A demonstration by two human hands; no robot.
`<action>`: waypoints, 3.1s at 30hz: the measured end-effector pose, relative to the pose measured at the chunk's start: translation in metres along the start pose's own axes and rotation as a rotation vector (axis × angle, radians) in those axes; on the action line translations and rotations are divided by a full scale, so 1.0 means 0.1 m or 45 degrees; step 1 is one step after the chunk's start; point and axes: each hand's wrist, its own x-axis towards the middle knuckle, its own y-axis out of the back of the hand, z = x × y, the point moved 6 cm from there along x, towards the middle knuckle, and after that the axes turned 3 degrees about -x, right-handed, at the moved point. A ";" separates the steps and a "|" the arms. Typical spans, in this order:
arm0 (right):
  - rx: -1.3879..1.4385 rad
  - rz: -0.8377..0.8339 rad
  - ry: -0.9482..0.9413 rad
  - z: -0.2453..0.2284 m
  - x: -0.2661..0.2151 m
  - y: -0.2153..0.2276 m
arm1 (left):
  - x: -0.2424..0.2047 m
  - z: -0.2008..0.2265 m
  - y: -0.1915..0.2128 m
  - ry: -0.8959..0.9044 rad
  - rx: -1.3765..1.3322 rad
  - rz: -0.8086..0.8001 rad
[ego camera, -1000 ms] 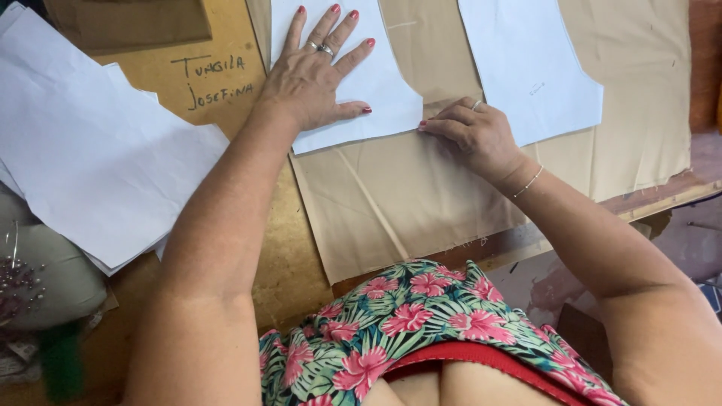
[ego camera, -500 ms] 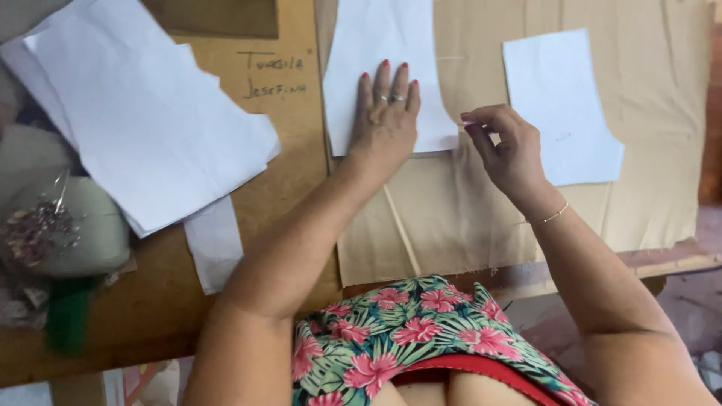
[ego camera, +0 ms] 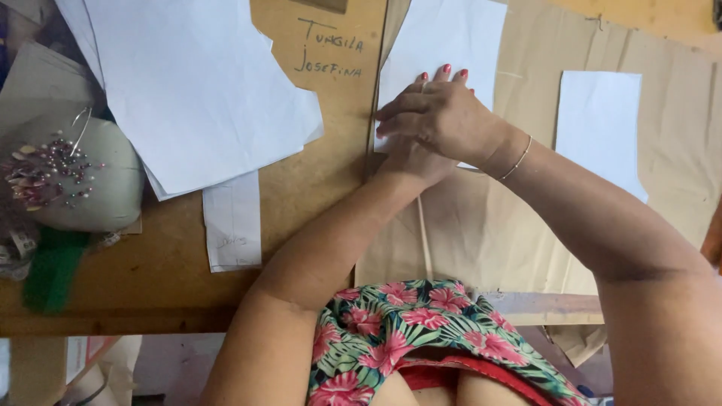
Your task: The person places paper pattern pieces onto a large sheet of brown paper, traces their outlines with a pencil, and uses a ruler to draw straight lines. They then pin the pattern pieces to the brown paper to secure them in place.
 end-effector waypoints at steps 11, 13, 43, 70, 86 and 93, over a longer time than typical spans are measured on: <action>-0.461 -0.350 -0.622 0.13 -0.10 -0.64 | 0.43 0.56 0.47 -0.088 0.071 -0.212; -0.570 -0.396 -0.761 0.15 -0.11 -0.69 | 0.45 0.56 0.59 -0.111 0.061 -0.074; -0.192 0.019 0.606 0.63 0.44 -0.02 | -0.18 0.09 0.43 -0.284 0.100 0.045; 0.192 0.366 0.122 -0.60 -0.15 0.60 | -0.27 0.16 0.61 0.111 -0.089 0.006; 0.894 0.896 -1.405 -1.81 -2.92 -0.32 | -0.90 -2.04 2.51 -0.101 -1.009 1.600; 0.829 0.666 -1.411 -2.14 -2.71 -0.36 | -1.78 -1.42 3.29 -0.595 -0.076 1.388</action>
